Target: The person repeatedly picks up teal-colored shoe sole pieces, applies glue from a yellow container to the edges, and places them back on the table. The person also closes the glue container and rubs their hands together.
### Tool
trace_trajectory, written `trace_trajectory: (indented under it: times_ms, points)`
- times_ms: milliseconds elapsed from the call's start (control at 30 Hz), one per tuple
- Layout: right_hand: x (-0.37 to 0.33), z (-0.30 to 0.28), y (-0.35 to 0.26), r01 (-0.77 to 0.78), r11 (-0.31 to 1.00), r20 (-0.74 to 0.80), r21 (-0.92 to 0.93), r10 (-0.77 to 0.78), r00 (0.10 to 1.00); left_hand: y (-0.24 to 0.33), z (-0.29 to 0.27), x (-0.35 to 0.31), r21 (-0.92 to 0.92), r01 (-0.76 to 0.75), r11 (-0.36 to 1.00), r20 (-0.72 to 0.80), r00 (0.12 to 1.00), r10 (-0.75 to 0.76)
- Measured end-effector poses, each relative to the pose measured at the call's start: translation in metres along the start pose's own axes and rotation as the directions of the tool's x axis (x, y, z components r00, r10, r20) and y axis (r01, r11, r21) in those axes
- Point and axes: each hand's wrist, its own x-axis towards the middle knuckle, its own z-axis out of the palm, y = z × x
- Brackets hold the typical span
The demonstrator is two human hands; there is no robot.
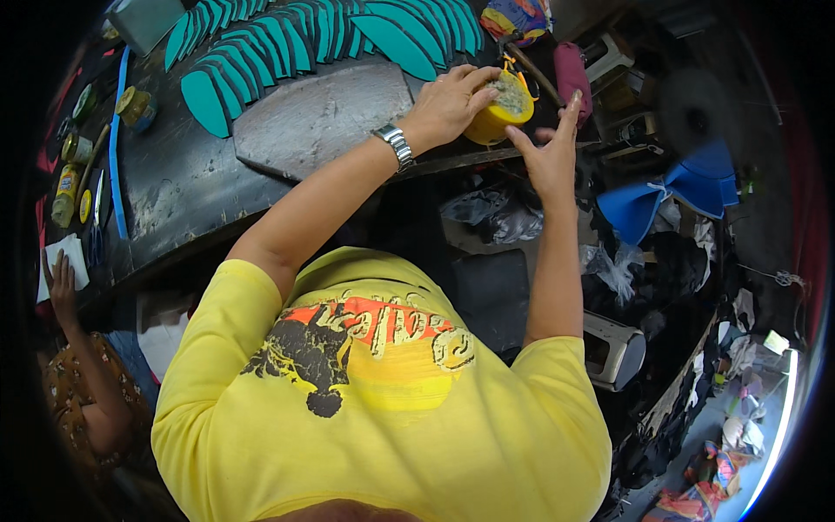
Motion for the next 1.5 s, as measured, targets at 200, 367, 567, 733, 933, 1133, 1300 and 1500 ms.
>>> trace_trajectory:
  times_ms: [200, 367, 567, 733, 933, 1133, 1300, 1500]
  points:
    - [-0.001, 0.030, 0.007, 0.310, 0.943, -0.112, -0.123, -0.324, 0.940, -0.007, 0.007, -0.010, 0.010, 0.030, 1.000, 0.059, 0.998, -0.030]
    - [0.012, 0.027, 0.023, 0.313, 0.931, -0.093, -0.190, -0.334, 0.938, -0.012, -0.005, -0.021, 0.144, -0.074, 0.987, 0.058, 0.996, 0.066]
    - [0.006, 0.028, 0.017, 0.353, 0.934, -0.215, -0.052, -0.355, 0.910, -0.009, -0.027, -0.014, -0.187, -0.150, 0.971, 0.061, 0.985, 0.164]
    - [0.005, 0.017, 0.002, 0.269, 0.947, -0.188, -0.176, -0.301, 0.935, 0.001, -0.021, -0.011, -0.582, 0.272, 0.766, 0.196, 0.961, -0.193]
    - [-0.003, 0.022, -0.035, 0.348, 0.898, -0.305, -0.271, -0.423, 0.854, 0.000, -0.026, -0.026, -0.871, 0.461, -0.173, 0.492, 0.816, -0.302]
    - [-0.029, 0.065, -0.080, 0.589, 0.798, -0.131, -0.125, -0.602, 0.788, 0.039, -0.023, -0.054, -0.850, 0.428, -0.306, 0.516, 0.790, -0.330]
    - [-0.014, 0.073, -0.108, 0.211, 0.880, -0.153, 0.425, -0.160, 0.975, 0.032, -0.023, -0.088, -0.906, 0.338, 0.256, 0.284, 0.932, -0.227]
    - [-0.039, 0.094, -0.129, 0.067, 0.609, 0.051, 0.790, -0.175, 0.983, 0.017, -0.027, -0.085, -0.902, 0.166, 0.399, 0.008, 0.930, -0.368]
